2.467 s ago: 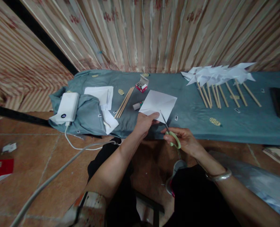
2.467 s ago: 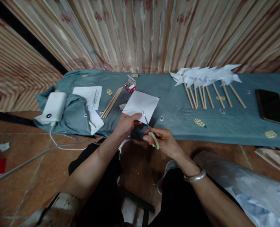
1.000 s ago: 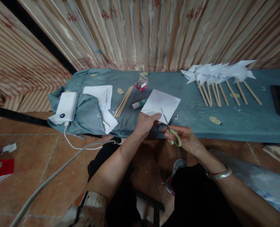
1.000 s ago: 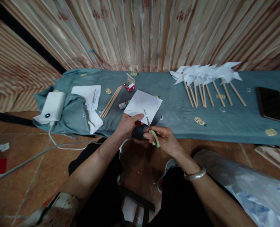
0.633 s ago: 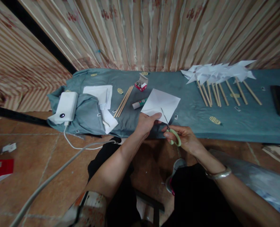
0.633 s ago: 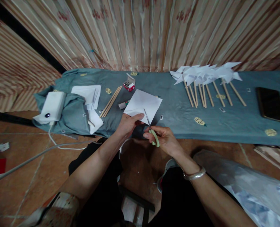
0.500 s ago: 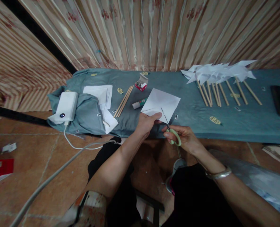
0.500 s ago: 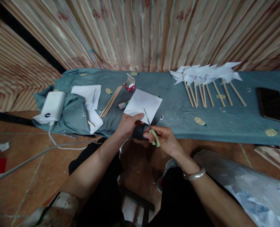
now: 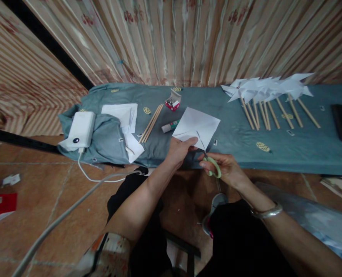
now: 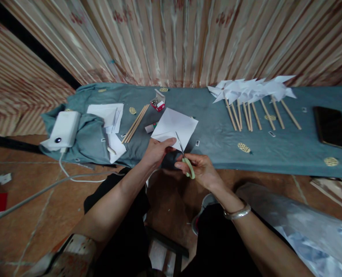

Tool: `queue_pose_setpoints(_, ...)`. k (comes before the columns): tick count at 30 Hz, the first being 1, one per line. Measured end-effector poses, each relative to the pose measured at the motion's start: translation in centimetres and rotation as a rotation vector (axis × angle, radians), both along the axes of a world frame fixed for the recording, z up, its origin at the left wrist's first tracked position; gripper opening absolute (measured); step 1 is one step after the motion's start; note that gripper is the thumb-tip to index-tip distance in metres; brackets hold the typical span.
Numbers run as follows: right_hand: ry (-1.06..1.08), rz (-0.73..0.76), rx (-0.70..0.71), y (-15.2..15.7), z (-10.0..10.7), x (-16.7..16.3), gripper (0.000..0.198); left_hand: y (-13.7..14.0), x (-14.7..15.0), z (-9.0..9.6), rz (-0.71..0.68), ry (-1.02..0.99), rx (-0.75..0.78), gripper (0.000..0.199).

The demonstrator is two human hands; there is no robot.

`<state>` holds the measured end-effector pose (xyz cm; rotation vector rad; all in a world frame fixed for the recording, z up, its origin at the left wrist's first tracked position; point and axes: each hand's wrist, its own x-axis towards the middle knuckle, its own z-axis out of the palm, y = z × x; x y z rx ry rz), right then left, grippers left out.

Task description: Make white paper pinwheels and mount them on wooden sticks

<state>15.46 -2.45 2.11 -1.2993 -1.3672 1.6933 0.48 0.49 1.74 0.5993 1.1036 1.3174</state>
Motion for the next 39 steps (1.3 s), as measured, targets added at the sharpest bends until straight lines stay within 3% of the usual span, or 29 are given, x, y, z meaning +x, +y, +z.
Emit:
queue_pose_setpoints(5, -0.016, 0.014, 0.019, 0.0, 0.0, 0.0, 0.04, -0.1, 0.0, 0.0, -0.006, 0.019, -0.032, 0.026)
queue_pose_setpoints(12, 0.0, 0.087, -0.046, -0.2, 0.2, -0.1, 0.045, 0.0, 0.0, 0.3, 0.001, -0.01, -0.024, 0.043)
queue_pose_setpoints(19, -0.024, 0.13, -0.126, -0.4, -0.3, 1.1, 0.049, 0.3, -0.8, 0.0, 0.03, -0.024, -0.002, 0.033)
queue_pose_setpoints(22, -0.031, 0.049, -0.109, -0.2, -0.8, 1.7, 0.048, 0.4, -0.9, -0.2, 0.042, -0.029, 0.026, 0.037)
queue_pose_setpoints(30, 0.055, -0.374, -0.074, 1.7, -0.6, 3.5, 0.048, 0.5, -0.4, -0.8, 0.009, 0.011, 0.038, 0.026)
queue_pose_setpoints(39, 0.119, -0.546, 0.122, 3.4, 1.3, 5.5, 0.037, 0.2, -0.2, -1.2, -0.033, 0.079, 0.073, 0.026)
